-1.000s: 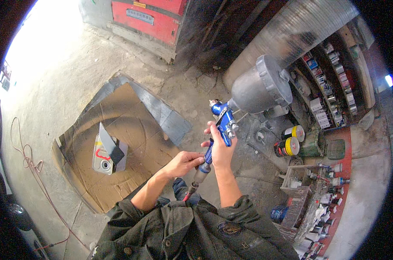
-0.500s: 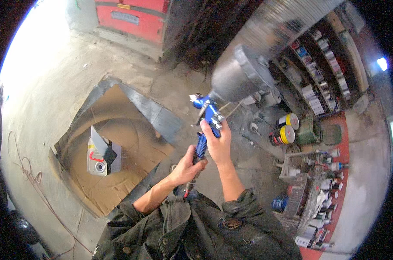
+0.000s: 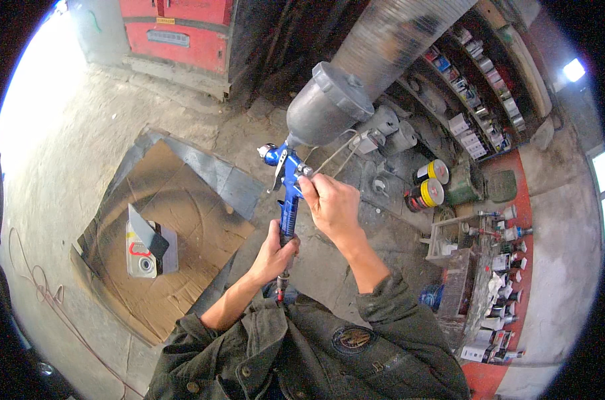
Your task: The person applies yellow masking tape over newspaper covering a car hood, then retrieves a paint spray gun and applies paint to the exposed hood area. The person moves around the vehicle to access different sections while spraying.
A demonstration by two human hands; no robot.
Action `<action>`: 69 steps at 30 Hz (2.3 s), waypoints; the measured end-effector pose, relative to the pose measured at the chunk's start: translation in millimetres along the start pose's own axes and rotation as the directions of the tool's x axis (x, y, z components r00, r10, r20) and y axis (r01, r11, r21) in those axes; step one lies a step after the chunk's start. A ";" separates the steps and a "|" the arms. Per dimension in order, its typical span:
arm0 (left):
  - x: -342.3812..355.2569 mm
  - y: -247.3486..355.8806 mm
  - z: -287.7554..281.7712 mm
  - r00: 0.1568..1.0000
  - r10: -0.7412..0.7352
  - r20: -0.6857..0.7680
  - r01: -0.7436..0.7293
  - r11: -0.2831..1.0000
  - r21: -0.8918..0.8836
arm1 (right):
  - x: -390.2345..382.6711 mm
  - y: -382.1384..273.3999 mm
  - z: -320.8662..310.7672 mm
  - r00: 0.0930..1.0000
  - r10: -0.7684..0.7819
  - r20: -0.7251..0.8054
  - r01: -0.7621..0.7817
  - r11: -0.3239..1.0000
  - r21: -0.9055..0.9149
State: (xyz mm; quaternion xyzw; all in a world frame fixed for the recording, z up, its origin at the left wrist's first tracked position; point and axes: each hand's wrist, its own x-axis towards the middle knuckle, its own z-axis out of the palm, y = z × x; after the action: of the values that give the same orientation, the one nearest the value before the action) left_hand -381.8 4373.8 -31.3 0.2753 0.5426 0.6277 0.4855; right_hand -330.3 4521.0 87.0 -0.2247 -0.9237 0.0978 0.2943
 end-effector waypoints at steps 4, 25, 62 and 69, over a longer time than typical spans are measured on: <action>-2.0 0.4 1.5 0.999 -0.031 -0.017 0.031 0.999 -0.011 | -0.5 -5.4 1.4 0.997 0.016 -0.069 -0.006 0.991 0.137; 34.7 150.5 -21.0 0.515 0.812 0.275 -0.677 0.189 0.711 | -52.6 -15.3 50.5 0.796 0.459 0.396 -0.484 0.090 0.870; 24.6 25.1 -7.7 0.971 0.203 0.124 -0.231 0.930 0.286 | -5.4 2.4 31.3 0.738 0.639 0.219 -0.497 0.295 0.816; 28.9 33.8 -13.0 0.964 0.175 0.200 -0.219 0.950 0.224 | -8.6 2.1 23.7 0.750 0.605 0.268 -0.522 0.291 0.802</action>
State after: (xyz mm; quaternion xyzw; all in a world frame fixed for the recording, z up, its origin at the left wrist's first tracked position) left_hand -414.5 4396.7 -7.9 0.4407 0.5399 0.5746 0.4292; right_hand -337.3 4517.7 62.9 -0.3672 -0.6026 0.6162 0.3498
